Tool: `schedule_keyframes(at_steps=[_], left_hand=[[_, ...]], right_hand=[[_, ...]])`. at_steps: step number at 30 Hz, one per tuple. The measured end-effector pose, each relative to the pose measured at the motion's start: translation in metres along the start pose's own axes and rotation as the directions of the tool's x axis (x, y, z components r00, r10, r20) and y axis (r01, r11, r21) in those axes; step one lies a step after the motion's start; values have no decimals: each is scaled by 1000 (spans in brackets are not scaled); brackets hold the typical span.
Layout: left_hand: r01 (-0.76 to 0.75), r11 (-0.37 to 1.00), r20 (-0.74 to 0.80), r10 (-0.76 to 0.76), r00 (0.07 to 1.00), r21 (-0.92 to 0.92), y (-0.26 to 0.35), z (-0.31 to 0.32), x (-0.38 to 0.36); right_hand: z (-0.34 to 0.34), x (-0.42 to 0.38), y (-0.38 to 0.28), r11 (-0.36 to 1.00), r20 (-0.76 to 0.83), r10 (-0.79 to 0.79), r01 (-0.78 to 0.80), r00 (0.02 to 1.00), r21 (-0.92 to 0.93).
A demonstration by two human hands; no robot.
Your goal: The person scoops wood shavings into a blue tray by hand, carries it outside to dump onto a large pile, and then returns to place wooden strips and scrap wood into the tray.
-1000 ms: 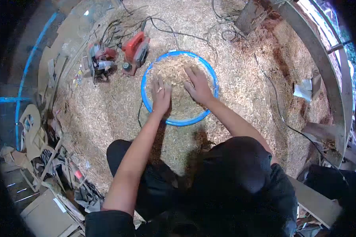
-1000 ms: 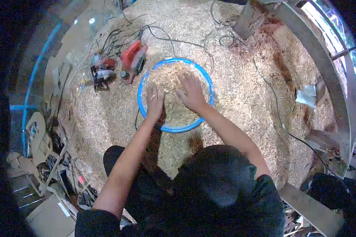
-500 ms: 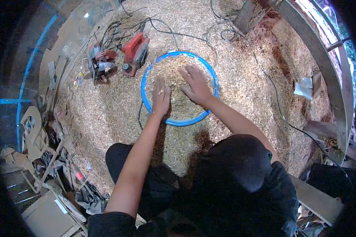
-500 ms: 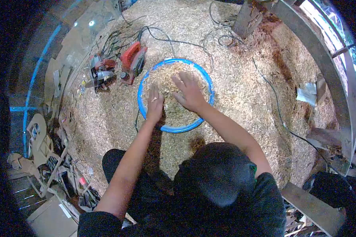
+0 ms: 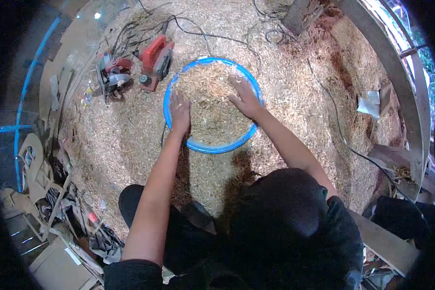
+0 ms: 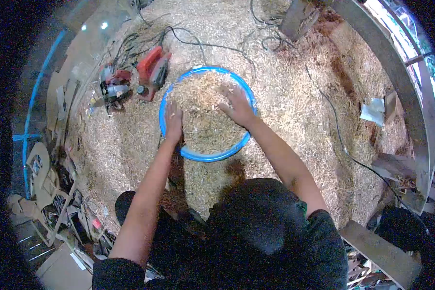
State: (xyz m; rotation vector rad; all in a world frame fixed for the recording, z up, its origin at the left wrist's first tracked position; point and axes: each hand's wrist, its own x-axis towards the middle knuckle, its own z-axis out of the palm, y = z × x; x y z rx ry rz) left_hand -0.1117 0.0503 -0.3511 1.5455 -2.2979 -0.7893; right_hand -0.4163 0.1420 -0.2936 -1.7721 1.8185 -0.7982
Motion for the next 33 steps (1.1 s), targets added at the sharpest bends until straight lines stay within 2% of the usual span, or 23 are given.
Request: schedule_keyframes(at_steps=[2,3,4,6,8,9,11,12,13,16,17,18,20,21,22,24,25,26,28,29,30,32,33], left_hand=[[-64,976,-127,38,991,-207,-1,-3,-7],[-90,983,-172,62,983,-159,-2,-6,-7],[-89,983,-167,62,984,-160,-1,-6,-8],[-52,963,-135,17,991,-264,6,-6,-12],[-34,977,-72,20,997,-212,17,-10,-14],[10,966,-42,-21,999,-258,19,-14,-12],[51,952,-5,-55,998,-301,9,-8,-5],[-11,959,-18,6,1000,-284,-10,5,2],[-73,961,-29,68,997,-267,-14,7,6],[-108,965,-102,85,991,-238,-24,7,1],[-312,928,-150,285,947,-202,-44,24,3],[-314,926,-141,290,947,-208,-31,11,-1],[-16,940,57,38,998,-340,6,-21,-11],[-61,945,26,74,997,-322,-6,2,-20],[-61,943,41,79,996,-327,7,0,-20],[-106,942,-19,106,994,-318,35,-18,-16],[-205,932,-100,183,978,-298,46,-27,-14],[-205,930,-85,188,978,-304,62,-37,-16],[-108,983,-94,94,991,-151,95,-53,-21],[-140,984,-117,127,985,-110,106,-54,-21],[-148,983,-108,136,985,-112,115,-56,-21],[-324,945,-65,326,943,37,135,-59,-22],[-412,909,-100,416,904,62,150,-56,-23]], right_hand=[[-9,-6,-2,999,15,0,0,1000,42],[-12,-4,4,999,-16,-48,48,999,4],[-15,-4,10,995,-45,-96,94,994,-36],[-15,-13,16,998,-89,-71,71,993,-5],[-11,-28,17,996,-179,-90,89,980,-14],[-12,-35,9,991,-85,-113,106,990,-85],[-19,-38,-10,995,-50,-59,54,997,-89],[-21,-39,-15,995,-10,-10,9,1000,-95],[-21,-34,-5,992,-112,-122,123,986,-2],[-29,-37,5,997,-214,-74,65,974,-45],[-33,-48,4,999,-244,-39,38,969,-9],[-39,-55,9,1000,-245,-28,26,969,-11],[-55,-68,33,993,-249,-30,0,968,-120],[-55,-92,56,974,-277,94,-146,956,-171],[-64,-99,66,972,-278,110,-162,954,-173],[-82,-113,80,881,-355,289,-392,889,-265],[-86,-118,91,864,-331,337,-429,881,-264],[-83,-126,97,856,-333,351,-444,875,-265],[-79,-129,92,901,-243,320,-374,916,-221],[-79,-134,81,928,-239,272,-320,932,-190],[-73,-140,70,924,-245,282,-331,928,-190],[-62,-152,53,890,-163,304,-341,939,-303],[-56,-158,45,857,-161,266,-309,951,-412]])
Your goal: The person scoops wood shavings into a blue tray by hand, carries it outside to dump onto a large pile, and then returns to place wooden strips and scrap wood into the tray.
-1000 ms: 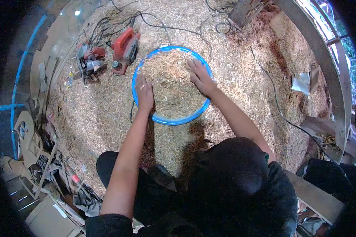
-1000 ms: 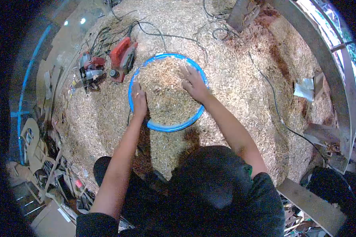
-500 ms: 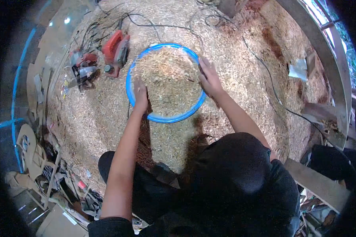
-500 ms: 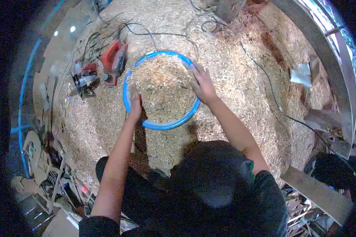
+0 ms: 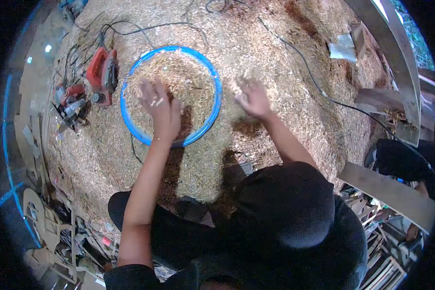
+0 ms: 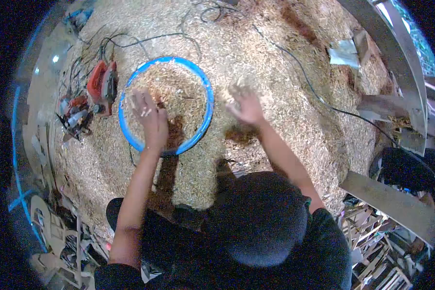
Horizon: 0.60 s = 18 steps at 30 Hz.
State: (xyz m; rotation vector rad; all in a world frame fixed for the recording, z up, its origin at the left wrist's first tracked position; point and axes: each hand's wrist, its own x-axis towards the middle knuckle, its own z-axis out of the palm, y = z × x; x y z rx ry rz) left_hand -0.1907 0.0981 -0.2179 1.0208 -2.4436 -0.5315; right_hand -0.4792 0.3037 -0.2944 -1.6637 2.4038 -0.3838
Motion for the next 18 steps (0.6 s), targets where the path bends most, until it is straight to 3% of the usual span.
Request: schedule_keyframes(at_steps=[1,4,6,7,9,10,11,12,13,18], left_hand=[[-12,1000,5,12,1000,-8,16,1,3],[-168,976,109,183,977,-137,58,14,1],[-202,941,352,292,889,-271,76,34,-9],[-209,937,362,305,881,-279,80,45,-15],[-92,847,443,362,820,-523,85,67,-27],[-83,866,479,350,805,-494,84,78,-30],[-88,861,482,362,798,-501,86,87,-31],[-115,863,460,369,807,-491,94,101,-30],[-132,875,441,358,823,-465,96,113,-33],[-190,866,297,353,887,-462,96,157,-9]], right_hand=[[1,-7,-5,1000,-5,14,-14,1000,-5],[-2,-23,-1,971,37,-35,25,999,238],[-16,-29,11,968,-34,-22,30,999,249],[-21,-33,21,965,-104,-26,52,994,257],[-14,-38,54,967,-143,59,-21,988,253],[6,-38,77,973,-195,154,-115,969,200],[15,-42,91,966,-251,243,-211,937,151],[0,-54,89,923,-206,312,-245,927,298],[1,-59,86,921,-204,322,-256,924,294],[13,-83,49,938,-221,186,-105,957,331]])
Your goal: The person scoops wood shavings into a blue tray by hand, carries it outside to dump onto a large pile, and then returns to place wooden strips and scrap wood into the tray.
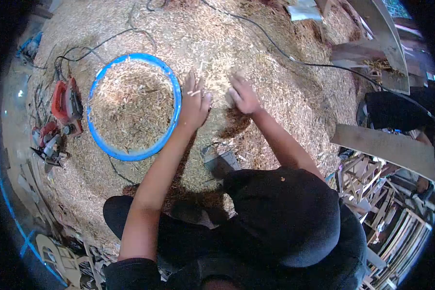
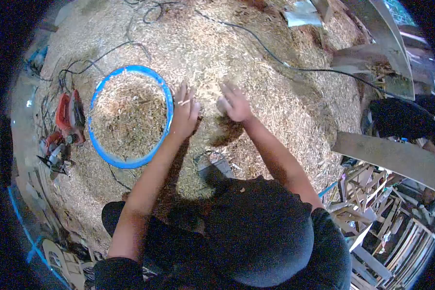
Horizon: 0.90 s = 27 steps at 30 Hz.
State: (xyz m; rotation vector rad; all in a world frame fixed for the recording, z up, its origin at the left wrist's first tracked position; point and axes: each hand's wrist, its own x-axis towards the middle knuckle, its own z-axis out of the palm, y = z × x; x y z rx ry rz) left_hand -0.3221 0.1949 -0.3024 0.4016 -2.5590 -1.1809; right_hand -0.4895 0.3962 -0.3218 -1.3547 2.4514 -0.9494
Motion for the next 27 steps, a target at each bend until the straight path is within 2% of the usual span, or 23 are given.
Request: schedule_keyframes(at_steps=[2,3,5,6,7,9,10,13,15,17,18,22,24,25,27], left_hand=[[-12,997,-45,16,999,74,-7,-1,8],[-14,997,-43,17,999,72,-10,2,10],[-42,999,-111,44,993,16,-15,12,9],[-36,997,-63,40,997,71,-17,15,5],[-38,997,-63,43,997,73,-16,17,-1],[-46,997,-34,48,998,59,-13,19,-14],[-46,998,-28,47,998,37,-10,17,-20],[-9,992,-60,17,998,123,3,10,-32],[-38,991,-97,51,994,128,11,5,-41],[54,996,-151,-42,988,77,16,6,-52],[58,993,-142,-43,989,102,11,9,-56],[96,978,-178,-63,982,187,4,10,-37],[124,976,-186,-90,978,178,4,12,-19],[153,974,-196,-119,973,167,4,15,-10],[112,978,-243,-66,968,178,2,20,0]], right_hand=[[-7,-10,-14,993,39,-21,16,999,119],[-15,-17,-21,993,38,-18,14,999,118],[-33,-36,-29,1000,-13,2,-2,1000,25],[-29,-56,-16,992,-10,41,-42,999,-122],[-25,-74,-13,992,-13,40,-41,999,-121],[-16,-107,-17,977,-109,144,-159,983,-143],[-11,-116,-21,957,-77,179,-192,981,-217],[15,-123,-35,942,-94,263,-276,960,-190],[28,-104,-33,952,-142,230,-252,963,-171],[25,-77,-37,964,-204,215,-241,955,-114],[21,-63,-38,982,-206,168,-182,964,-49],[22,-9,-24,994,-202,102,-108,974,-18],[11,17,-22,998,-139,-63,58,988,-38],[8,24,-23,998,-140,-60,55,988,-36],[6,32,-24,993,30,73,-70,997,-92]])
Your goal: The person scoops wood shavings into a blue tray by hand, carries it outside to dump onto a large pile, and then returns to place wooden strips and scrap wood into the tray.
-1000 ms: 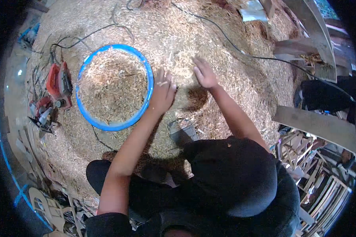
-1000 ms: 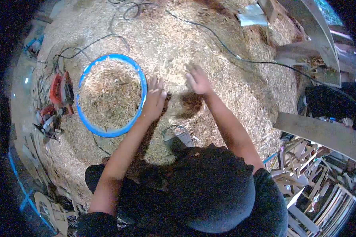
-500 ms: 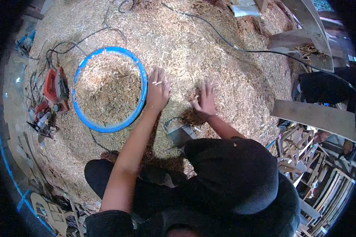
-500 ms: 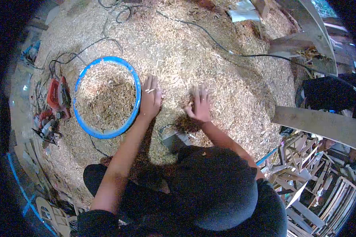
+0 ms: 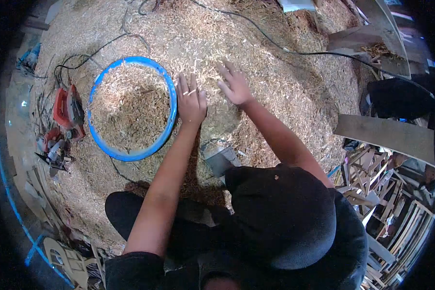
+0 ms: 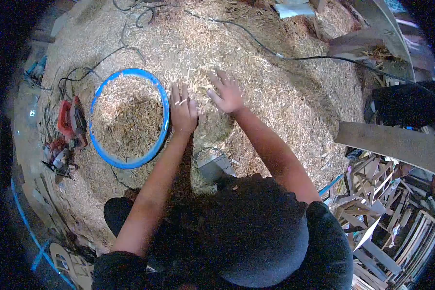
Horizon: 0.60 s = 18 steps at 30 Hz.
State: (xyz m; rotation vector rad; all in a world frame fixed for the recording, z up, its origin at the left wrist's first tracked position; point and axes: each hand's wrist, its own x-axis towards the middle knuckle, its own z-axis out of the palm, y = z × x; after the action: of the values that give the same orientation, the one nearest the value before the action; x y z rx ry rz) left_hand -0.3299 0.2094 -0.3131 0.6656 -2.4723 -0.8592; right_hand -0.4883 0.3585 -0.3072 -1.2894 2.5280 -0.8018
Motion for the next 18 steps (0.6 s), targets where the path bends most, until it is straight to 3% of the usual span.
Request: schedule_keyframes(at_steps=[8,10,12,14,16,18], left_hand=[[-83,996,28,84,996,-16,-4,4,-5],[-61,995,82,67,994,-74,-7,0,-8],[-98,992,28,101,995,-83,-8,1,-9],[-65,997,119,70,990,-41,-11,1,-11],[-83,996,74,85,994,-31,-10,0,-14],[-7,999,153,12,988,-34,-9,-2,-20]], right_hand=[[12,-32,-15,997,-110,-72,68,991,-38],[14,-39,-23,999,-74,-15,18,997,32],[16,-43,-33,996,-112,-53,45,992,-72],[16,-51,-47,990,-102,85,-95,991,-108],[23,-59,-55,980,-118,117,-133,986,-145],[29,-60,-55,968,-135,148,-171,980,-181]])
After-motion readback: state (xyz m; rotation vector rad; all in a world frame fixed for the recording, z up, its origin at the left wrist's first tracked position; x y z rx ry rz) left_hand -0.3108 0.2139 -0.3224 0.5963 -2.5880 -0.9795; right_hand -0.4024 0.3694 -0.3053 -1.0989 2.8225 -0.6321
